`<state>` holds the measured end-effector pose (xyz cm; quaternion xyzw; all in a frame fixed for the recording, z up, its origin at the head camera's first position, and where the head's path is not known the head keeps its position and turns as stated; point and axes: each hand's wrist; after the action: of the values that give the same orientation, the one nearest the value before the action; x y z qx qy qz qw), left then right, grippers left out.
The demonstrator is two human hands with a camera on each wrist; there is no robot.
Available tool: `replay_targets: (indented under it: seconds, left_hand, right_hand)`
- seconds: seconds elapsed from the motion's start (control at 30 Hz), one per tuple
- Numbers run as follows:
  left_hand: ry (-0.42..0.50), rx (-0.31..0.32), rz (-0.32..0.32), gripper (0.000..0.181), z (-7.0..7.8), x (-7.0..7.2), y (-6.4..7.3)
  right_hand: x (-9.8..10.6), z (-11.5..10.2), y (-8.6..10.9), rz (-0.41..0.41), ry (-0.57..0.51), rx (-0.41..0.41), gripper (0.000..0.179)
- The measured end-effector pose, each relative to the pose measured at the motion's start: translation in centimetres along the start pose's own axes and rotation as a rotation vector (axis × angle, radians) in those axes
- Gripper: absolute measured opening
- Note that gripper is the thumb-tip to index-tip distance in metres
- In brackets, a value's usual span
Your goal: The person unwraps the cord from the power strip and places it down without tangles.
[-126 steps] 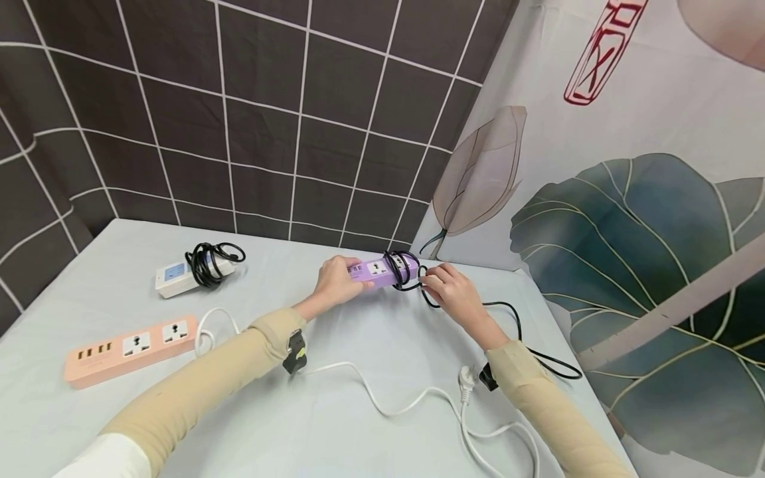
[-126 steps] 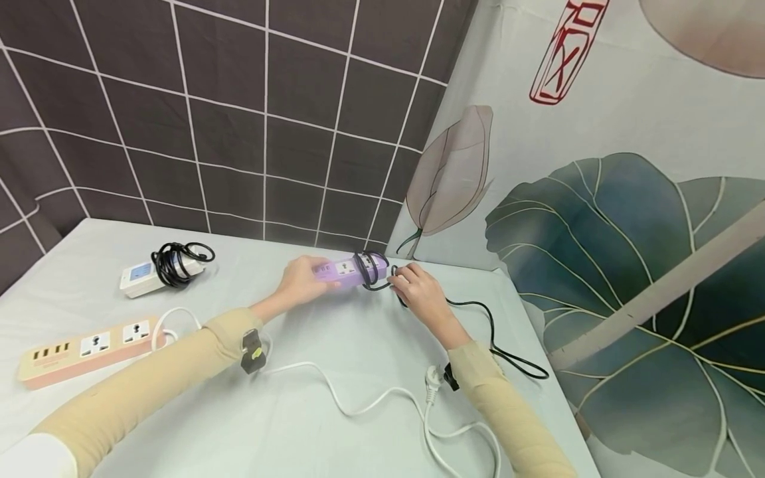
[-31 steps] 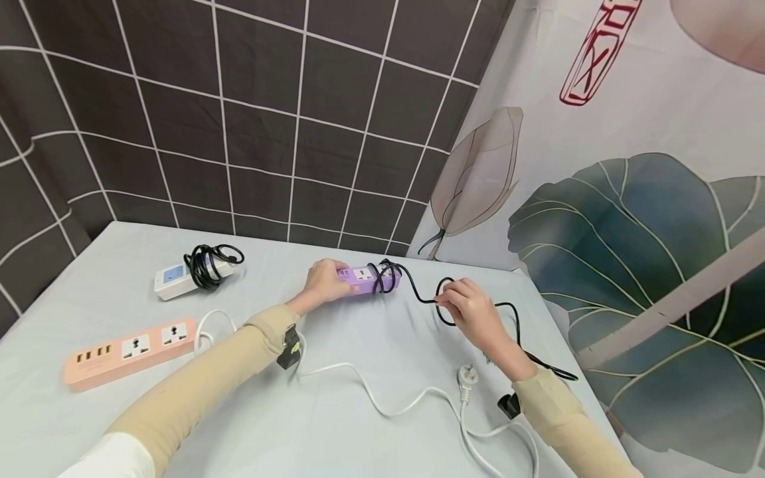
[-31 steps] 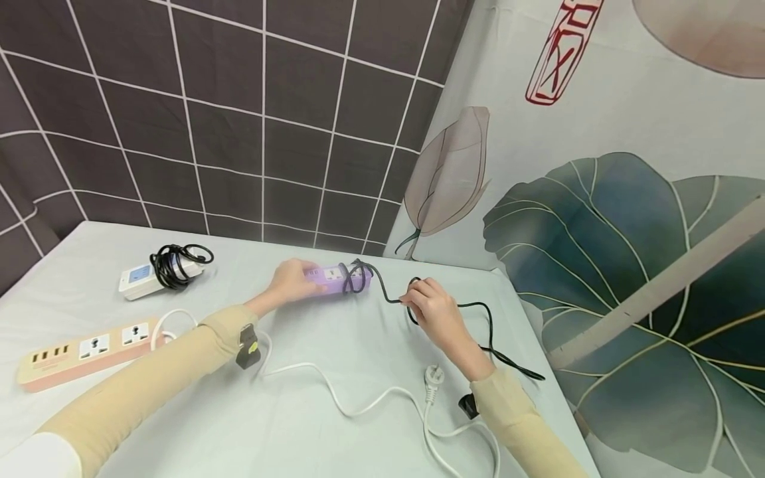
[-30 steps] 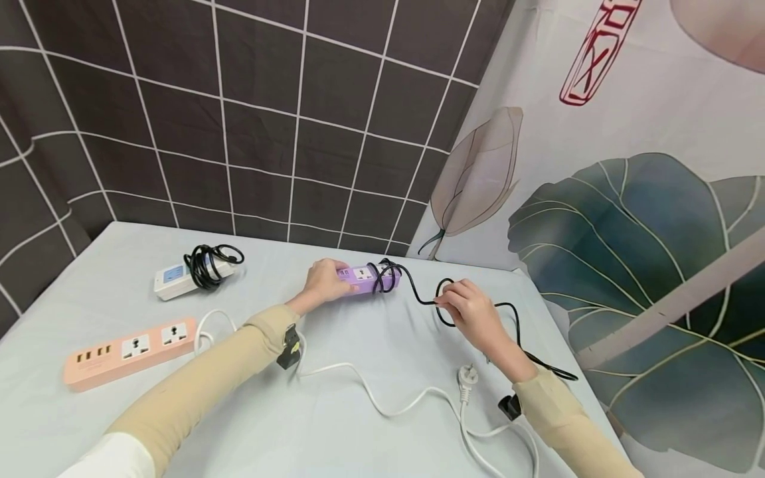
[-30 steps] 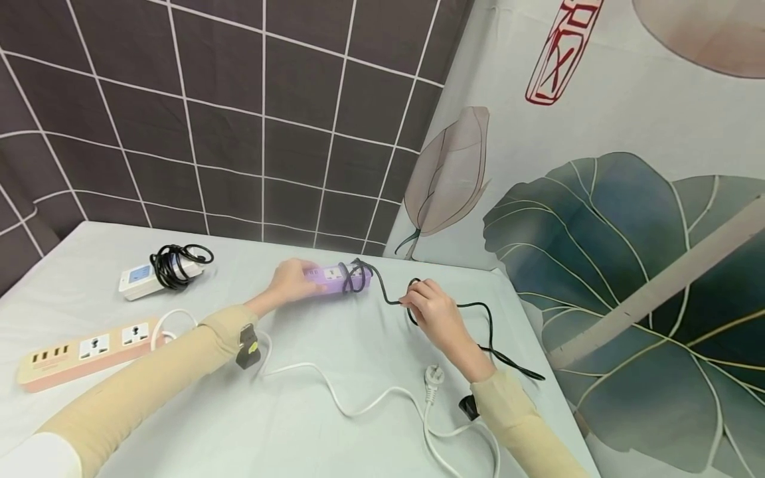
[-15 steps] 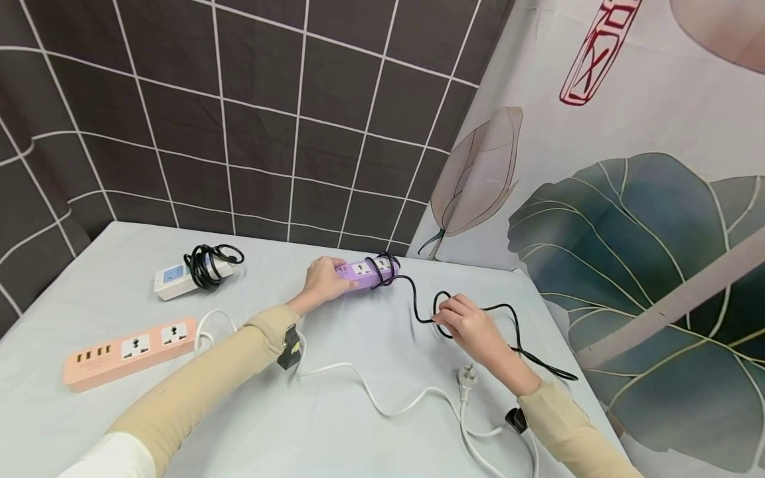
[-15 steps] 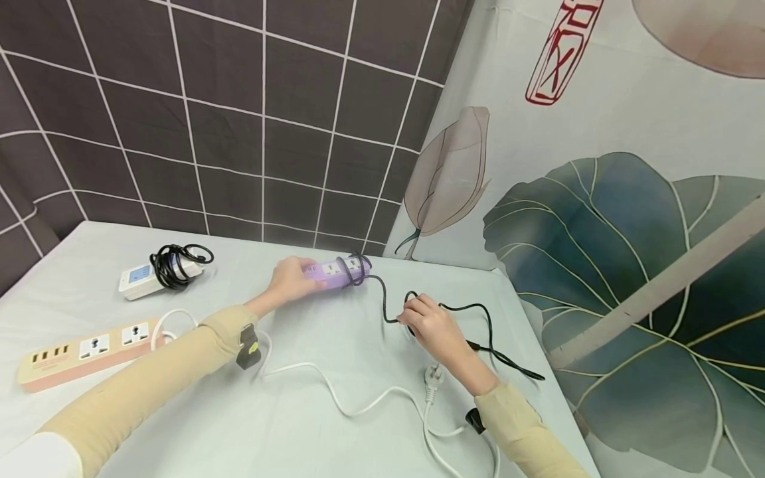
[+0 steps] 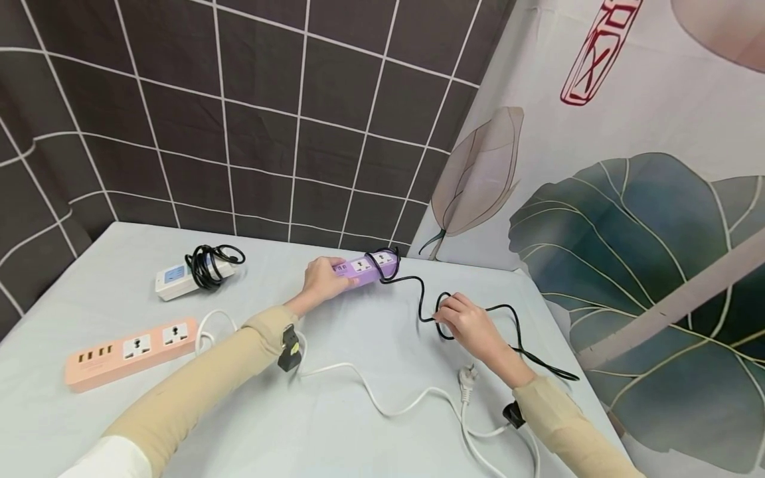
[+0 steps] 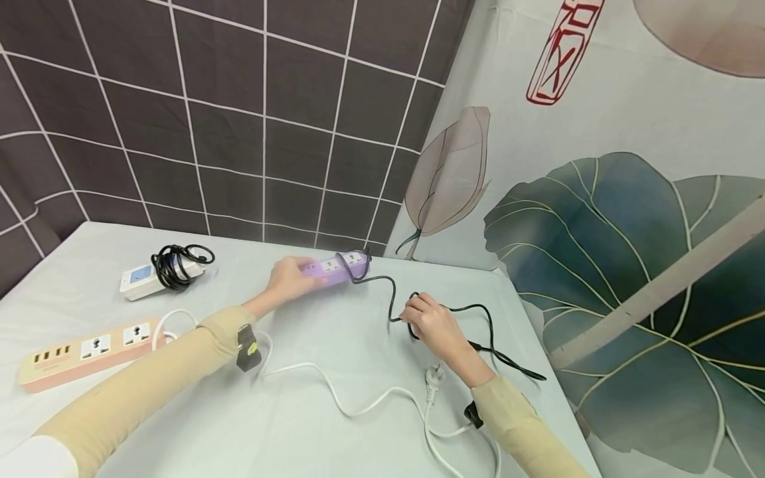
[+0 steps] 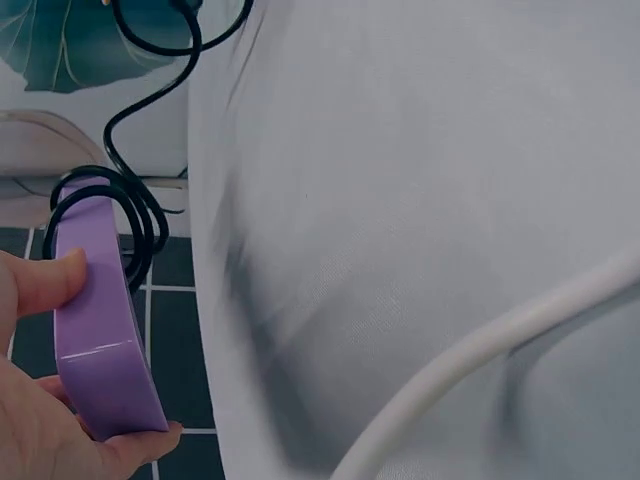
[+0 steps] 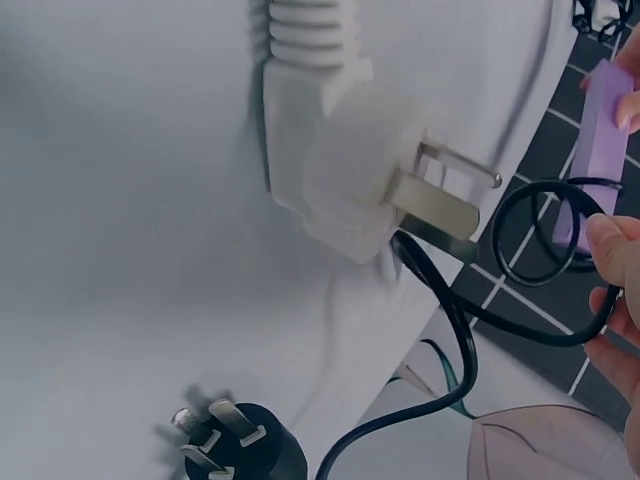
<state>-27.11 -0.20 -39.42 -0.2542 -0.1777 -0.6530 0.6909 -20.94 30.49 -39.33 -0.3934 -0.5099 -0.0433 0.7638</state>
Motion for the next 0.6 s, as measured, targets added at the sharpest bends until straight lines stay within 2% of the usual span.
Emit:
replay_targets:
  seconds: [0.3,0.6]
  left_hand:
    - [0.022,0.02,-0.022,0.052,0.4,0.0,0.2]
    - [0.032,0.027,-0.03,0.053,0.7,0.2,0.5]
  right_hand:
    - [-0.7,0.7,-0.7,-0.069,0.026,-0.044,0.014]
    - [-1.5,2.3,-0.4,-0.079,0.142,-0.032,0.017]
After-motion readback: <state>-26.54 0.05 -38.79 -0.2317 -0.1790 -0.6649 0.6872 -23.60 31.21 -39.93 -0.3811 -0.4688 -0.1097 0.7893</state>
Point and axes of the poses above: each hand's wrist, its own y-axis away from the middle knuckle, its own x-axis out of the back of the hand, z = x × y, and after that the axes turned 1 degree about x, right-handed
